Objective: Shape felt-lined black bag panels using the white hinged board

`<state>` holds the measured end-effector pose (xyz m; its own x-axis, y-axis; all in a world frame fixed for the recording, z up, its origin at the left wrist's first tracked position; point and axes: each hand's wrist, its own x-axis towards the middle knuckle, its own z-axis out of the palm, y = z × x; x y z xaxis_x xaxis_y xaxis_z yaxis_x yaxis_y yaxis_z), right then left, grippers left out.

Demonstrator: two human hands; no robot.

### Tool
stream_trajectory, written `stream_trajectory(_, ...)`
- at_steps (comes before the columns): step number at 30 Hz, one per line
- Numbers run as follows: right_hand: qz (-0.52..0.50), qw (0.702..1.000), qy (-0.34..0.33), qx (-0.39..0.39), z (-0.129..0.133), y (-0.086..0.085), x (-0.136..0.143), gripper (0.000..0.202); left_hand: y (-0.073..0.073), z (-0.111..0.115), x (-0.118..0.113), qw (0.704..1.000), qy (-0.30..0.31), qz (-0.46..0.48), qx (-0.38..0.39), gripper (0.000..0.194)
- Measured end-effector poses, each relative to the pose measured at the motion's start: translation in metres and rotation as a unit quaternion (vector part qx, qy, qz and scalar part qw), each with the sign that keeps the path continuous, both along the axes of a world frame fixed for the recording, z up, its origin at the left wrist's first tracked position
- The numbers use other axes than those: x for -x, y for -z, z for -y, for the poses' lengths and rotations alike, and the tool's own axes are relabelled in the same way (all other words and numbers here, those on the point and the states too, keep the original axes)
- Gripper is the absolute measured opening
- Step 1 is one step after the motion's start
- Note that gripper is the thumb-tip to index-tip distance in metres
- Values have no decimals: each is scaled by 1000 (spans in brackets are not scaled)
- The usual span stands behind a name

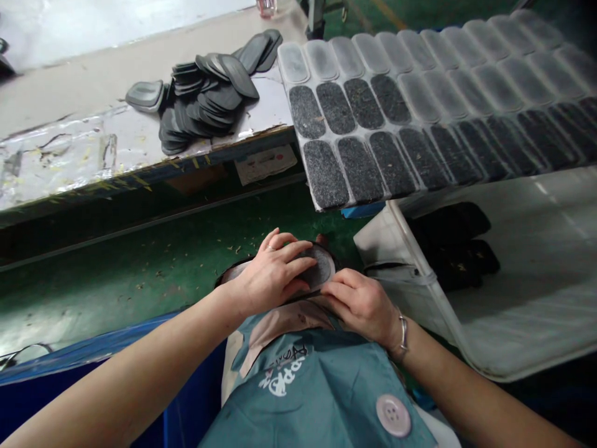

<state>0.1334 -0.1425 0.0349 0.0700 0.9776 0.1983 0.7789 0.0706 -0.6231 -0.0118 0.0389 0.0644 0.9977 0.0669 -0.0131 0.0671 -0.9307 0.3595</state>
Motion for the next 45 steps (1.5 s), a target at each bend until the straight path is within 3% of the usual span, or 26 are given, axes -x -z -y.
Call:
stream_trajectory(7,-26,999,-17,6,-1,1,-1,15,8,17,14,997,-45,51,-24,36)
stream_trajectory(10,-57,998,-31,13,-2,-6,-4,12,2,25,25,997,-63,52,-6,34)
stream_trajectory(13,-87,996,8,-16,-11,-17,-13,6,-6,32,37,996,-76,50,-10,34)
stream_trajectory(16,-62,996,42,-52,-33,-24,-26,18,-8,37,50,989,-126,59,-51,38)
stream_trajectory(19,-22,999,6,-35,-63,-22,-35,28,-5,41,58,984,-151,49,-78,44)
stream_trajectory(26,9,995,-79,62,-111,-12,-29,14,2,46,61,987,-139,23,-84,49)
stream_trajectory(34,61,996,-6,59,-111,-7,-18,22,3,48,61,991,-124,-34,-46,56)
stream_trajectory(39,65,997,-34,30,-105,-3,-21,23,-3,42,61,992,-107,-68,3,61)
stream_trajectory(42,62,996,-41,48,-105,-7,-22,23,-6,39,64,991,-120,-44,43,61)
stream_trajectory(45,61,995,-39,70,-112,-16,-18,17,-6,42,72,983,-180,34,32,49)
